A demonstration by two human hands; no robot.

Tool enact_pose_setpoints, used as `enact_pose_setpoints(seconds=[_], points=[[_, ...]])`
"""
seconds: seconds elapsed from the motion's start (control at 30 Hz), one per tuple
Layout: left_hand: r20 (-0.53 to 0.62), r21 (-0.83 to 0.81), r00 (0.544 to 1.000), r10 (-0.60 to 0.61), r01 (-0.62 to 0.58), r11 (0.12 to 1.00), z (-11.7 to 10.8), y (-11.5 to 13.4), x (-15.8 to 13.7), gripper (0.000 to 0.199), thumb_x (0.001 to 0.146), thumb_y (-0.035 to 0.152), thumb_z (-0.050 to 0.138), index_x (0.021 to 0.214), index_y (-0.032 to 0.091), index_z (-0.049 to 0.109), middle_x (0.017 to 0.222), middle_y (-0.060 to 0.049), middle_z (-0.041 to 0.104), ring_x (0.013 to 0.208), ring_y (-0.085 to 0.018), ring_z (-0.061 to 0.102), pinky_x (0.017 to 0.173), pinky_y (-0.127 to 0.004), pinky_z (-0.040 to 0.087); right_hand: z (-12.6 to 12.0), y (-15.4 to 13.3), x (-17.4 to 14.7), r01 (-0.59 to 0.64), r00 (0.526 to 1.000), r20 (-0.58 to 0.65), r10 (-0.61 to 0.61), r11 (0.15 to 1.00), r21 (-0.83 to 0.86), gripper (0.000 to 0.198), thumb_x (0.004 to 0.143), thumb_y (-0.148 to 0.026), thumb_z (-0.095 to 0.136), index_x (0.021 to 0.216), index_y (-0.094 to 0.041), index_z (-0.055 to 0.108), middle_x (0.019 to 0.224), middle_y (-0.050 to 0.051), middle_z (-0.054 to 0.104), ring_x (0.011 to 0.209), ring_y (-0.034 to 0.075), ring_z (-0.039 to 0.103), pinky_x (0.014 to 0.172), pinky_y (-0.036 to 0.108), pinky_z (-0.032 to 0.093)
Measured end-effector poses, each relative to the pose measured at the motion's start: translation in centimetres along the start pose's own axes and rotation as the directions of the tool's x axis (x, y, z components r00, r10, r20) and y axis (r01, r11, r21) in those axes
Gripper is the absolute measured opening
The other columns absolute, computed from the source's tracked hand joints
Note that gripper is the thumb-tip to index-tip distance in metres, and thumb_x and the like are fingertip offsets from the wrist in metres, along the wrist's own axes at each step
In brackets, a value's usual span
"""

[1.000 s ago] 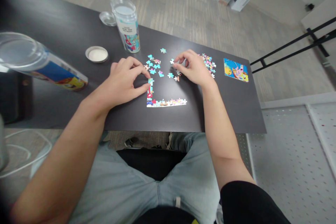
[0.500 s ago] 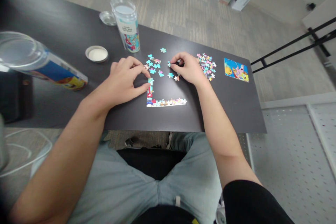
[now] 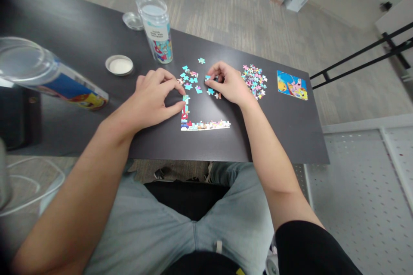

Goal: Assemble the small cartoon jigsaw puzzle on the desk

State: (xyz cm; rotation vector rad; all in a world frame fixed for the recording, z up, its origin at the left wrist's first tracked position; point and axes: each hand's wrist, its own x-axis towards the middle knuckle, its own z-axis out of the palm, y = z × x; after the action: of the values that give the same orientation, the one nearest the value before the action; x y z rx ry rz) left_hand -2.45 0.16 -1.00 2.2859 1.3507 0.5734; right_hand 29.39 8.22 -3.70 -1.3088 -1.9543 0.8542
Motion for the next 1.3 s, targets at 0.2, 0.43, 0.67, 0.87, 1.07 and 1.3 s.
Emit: enact_pose_setpoints(seconds=[0.2,0.43,0.67,0.87,1.07,1.3], points=[[-0.005,-0.003,1.0,0.01,-0.01,1.0,-0.1,0.1,-0.1,0.021,0.109,0.027,0.083,0.131,0.026,0.083,0.152,-0.015,0.071,0.149,-0.045,0.067,0.14,-0.075,0.049,0.9,-3.6,-1.1,0.004,0.989,0.149,-0.021,0.994,0.113,0.051,0.096,-0.074,0.101,0.103,-0.031,0.074,0.086,-0.001,0.075,0.076,0.021,0.059,0.073,0.04,0.052],[-0.004,-0.004,1.0,-0.004,0.004,1.0,-0.2,0.3,-0.1,0.021,0.11,0.027,0.084,0.13,0.026,0.082,0.155,-0.017,0.074,0.152,-0.049,0.068,0.139,-0.078,0.05,1.9,-6.3,-2.3,0.112,0.964,0.246,-0.101,0.993,-0.029,0.021,0.102,-0.047,0.089,0.099,-0.028,0.08,0.087,0.0,0.08,0.078,0.021,0.06,0.077,0.04,0.049],[0.009,0.007,1.0,-0.01,0.01,1.0,-0.4,0.5,-0.2,0.021,0.111,0.027,0.083,0.132,0.025,0.082,0.157,-0.018,0.073,0.152,-0.05,0.068,0.137,-0.078,0.051,2.3,-5.9,-2.3,0.129,0.977,0.187,-0.104,0.983,-0.128,0.012,0.105,-0.038,0.086,0.099,-0.028,0.08,0.088,0.0,0.079,0.078,0.022,0.06,0.083,0.042,0.051],[0.002,0.007,1.0,-0.005,0.005,1.0,-0.4,0.5,-0.2,0.02,0.111,0.028,0.083,0.131,0.026,0.082,0.156,-0.018,0.074,0.151,-0.05,0.068,0.135,-0.077,0.052,2.2,-5.8,-2.4,0.164,0.975,0.187,-0.122,0.959,-0.231,0.015,0.106,-0.039,0.095,0.104,-0.028,0.085,0.112,0.006,0.083,0.098,0.029,0.069,0.112,0.055,0.054],[0.006,-0.005,1.0,-0.009,0.009,1.0,-0.4,0.5,-0.2,0.02,0.112,0.028,0.083,0.132,0.026,0.082,0.156,-0.018,0.074,0.153,-0.051,0.068,0.137,-0.078,0.05,1.1,-5.7,-2.4,0.189,0.971,0.184,-0.152,0.961,-0.203,0.017,0.108,-0.043,0.094,0.12,-0.031,0.092,0.118,0.005,0.087,0.093,0.026,0.067,0.105,0.051,0.056],[-0.006,-0.005,1.0,-0.002,0.002,1.0,-0.2,0.4,-0.2,0.02,0.111,0.028,0.084,0.131,0.026,0.082,0.156,-0.017,0.074,0.152,-0.05,0.068,0.138,-0.077,0.05,1.5,-5.6,-2.4,0.209,0.966,0.197,-0.167,0.954,-0.214,0.01,0.105,-0.038,0.095,0.112,-0.031,0.095,0.113,0.003,0.086,0.091,0.025,0.067,0.11,0.051,0.054]])
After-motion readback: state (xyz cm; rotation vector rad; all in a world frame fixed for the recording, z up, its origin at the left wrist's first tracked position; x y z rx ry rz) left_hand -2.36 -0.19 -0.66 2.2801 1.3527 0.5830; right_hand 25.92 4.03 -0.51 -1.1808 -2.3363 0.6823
